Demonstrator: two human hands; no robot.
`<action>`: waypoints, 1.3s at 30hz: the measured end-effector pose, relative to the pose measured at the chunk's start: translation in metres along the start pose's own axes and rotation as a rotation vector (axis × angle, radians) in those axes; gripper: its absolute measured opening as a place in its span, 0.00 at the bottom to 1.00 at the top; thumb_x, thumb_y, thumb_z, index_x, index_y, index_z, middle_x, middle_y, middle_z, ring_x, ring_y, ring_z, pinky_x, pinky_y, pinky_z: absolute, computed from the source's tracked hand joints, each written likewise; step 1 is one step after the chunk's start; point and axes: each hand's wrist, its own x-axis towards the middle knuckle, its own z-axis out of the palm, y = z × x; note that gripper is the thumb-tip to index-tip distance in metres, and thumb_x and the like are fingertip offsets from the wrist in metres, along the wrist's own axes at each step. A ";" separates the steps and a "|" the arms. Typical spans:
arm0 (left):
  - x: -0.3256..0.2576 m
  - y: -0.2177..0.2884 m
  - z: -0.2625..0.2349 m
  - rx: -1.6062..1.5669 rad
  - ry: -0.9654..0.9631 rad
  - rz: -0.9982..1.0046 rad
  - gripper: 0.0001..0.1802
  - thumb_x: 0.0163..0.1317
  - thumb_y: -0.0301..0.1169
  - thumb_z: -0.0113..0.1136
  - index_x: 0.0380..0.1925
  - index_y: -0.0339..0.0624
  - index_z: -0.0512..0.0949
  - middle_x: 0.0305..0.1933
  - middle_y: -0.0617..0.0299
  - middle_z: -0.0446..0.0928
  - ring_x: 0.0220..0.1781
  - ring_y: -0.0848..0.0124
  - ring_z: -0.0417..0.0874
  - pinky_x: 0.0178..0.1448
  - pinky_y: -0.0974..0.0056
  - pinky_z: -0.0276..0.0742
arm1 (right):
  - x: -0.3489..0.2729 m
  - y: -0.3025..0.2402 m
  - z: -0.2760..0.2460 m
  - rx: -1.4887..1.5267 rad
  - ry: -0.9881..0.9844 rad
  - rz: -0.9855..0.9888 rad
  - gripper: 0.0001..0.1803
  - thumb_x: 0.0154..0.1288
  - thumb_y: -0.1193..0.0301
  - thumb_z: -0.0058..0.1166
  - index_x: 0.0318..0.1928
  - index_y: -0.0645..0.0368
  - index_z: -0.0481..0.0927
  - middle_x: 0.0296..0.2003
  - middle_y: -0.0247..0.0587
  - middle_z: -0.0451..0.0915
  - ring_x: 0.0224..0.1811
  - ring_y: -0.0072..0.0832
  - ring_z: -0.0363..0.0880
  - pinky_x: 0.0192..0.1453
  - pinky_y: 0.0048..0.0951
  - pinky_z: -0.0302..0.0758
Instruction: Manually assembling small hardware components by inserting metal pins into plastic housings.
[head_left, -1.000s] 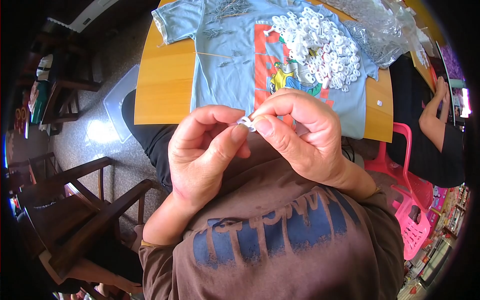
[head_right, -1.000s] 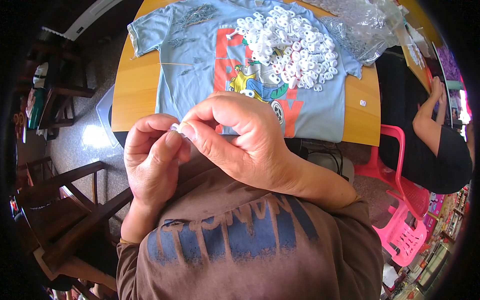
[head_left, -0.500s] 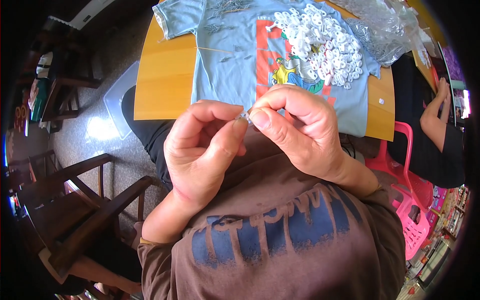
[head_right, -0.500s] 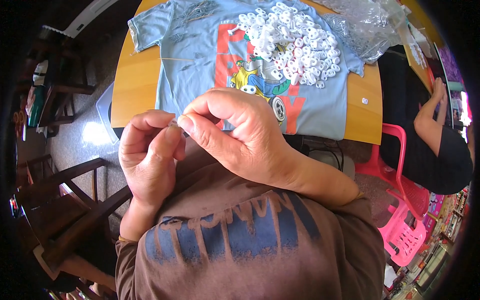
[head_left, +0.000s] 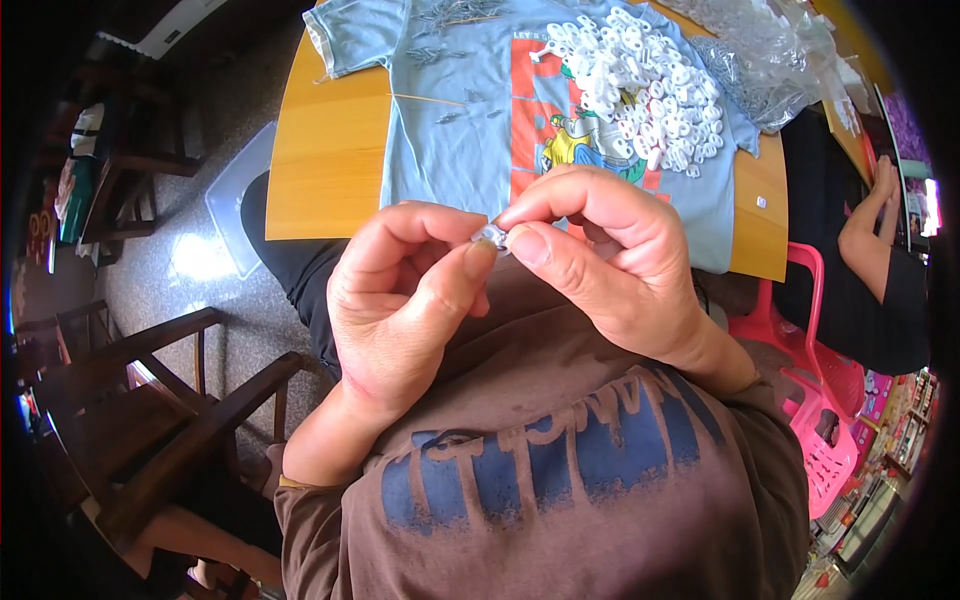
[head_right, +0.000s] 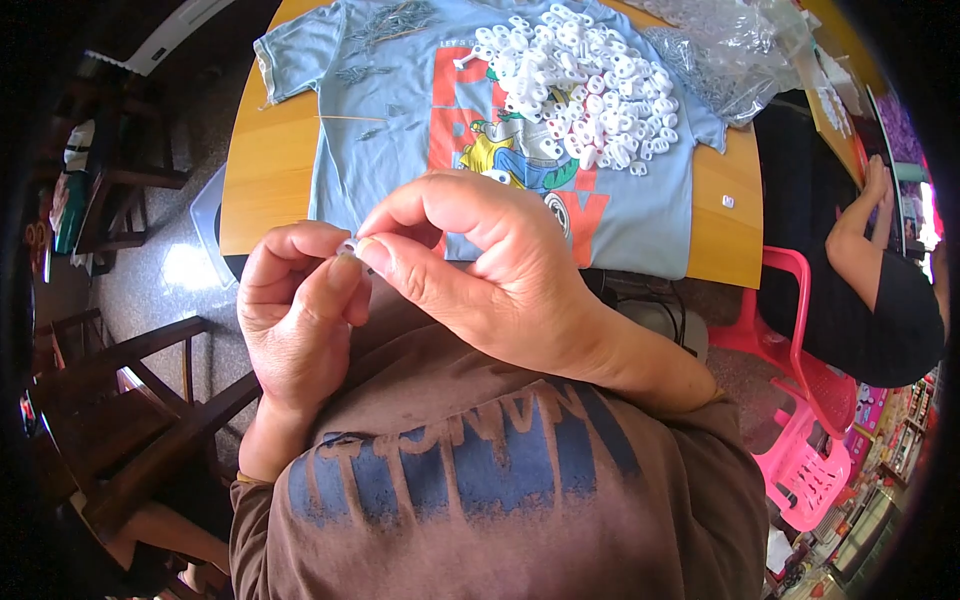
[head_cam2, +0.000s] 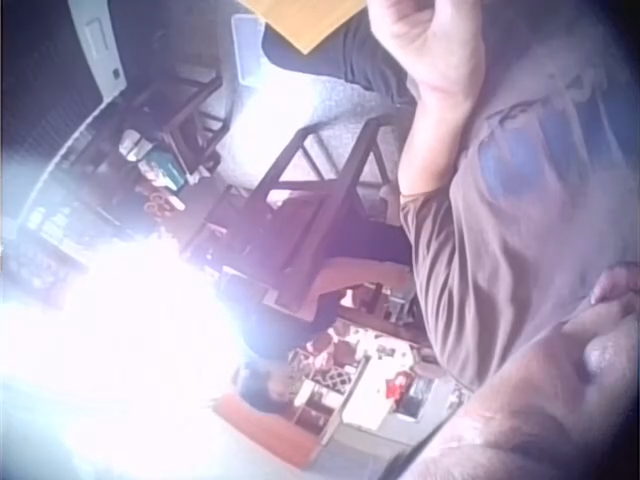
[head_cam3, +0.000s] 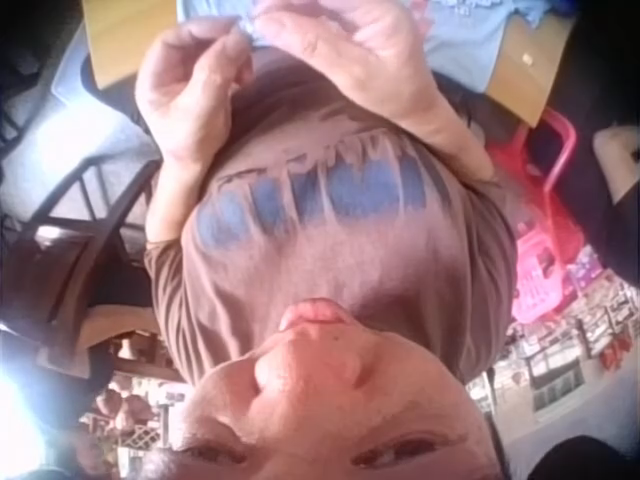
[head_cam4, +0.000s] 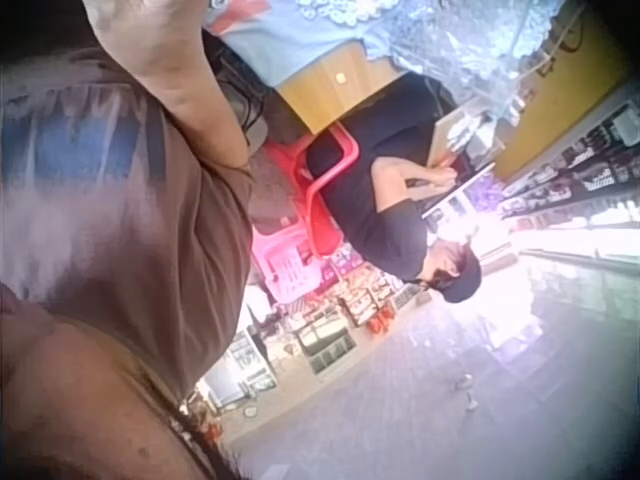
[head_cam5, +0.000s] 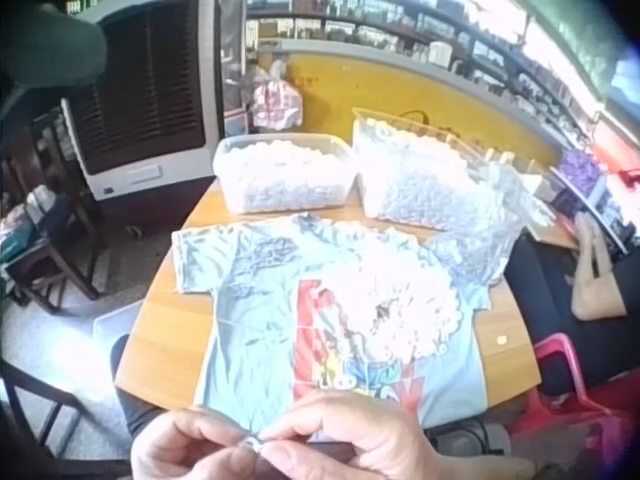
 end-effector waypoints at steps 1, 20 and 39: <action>0.000 -0.001 0.000 0.000 -0.001 -0.001 0.08 0.55 0.18 0.57 0.36 0.33 0.73 0.28 0.64 0.75 0.25 0.82 0.73 0.28 0.79 0.69 | 0.000 0.000 0.000 -0.025 0.001 0.025 0.04 0.59 0.76 0.54 0.33 0.64 0.76 0.26 0.35 0.77 0.27 0.18 0.72 0.32 0.18 0.69; 0.002 0.002 -0.004 0.061 -0.012 -0.156 0.07 0.55 0.20 0.58 0.34 0.34 0.73 0.27 0.65 0.75 0.25 0.83 0.73 0.29 0.78 0.70 | 0.001 -0.002 -0.004 -0.121 -0.082 0.110 0.07 0.60 0.72 0.54 0.28 0.63 0.75 0.22 0.37 0.75 0.23 0.19 0.72 0.27 0.21 0.68; 0.003 -0.005 -0.002 -0.034 0.006 -0.159 0.05 0.55 0.18 0.54 0.32 0.35 0.72 0.28 0.62 0.74 0.22 0.79 0.71 0.27 0.77 0.67 | -0.002 -0.001 -0.011 -0.329 -0.115 -0.009 0.07 0.58 0.72 0.55 0.29 0.62 0.75 0.24 0.39 0.75 0.26 0.32 0.73 0.30 0.29 0.68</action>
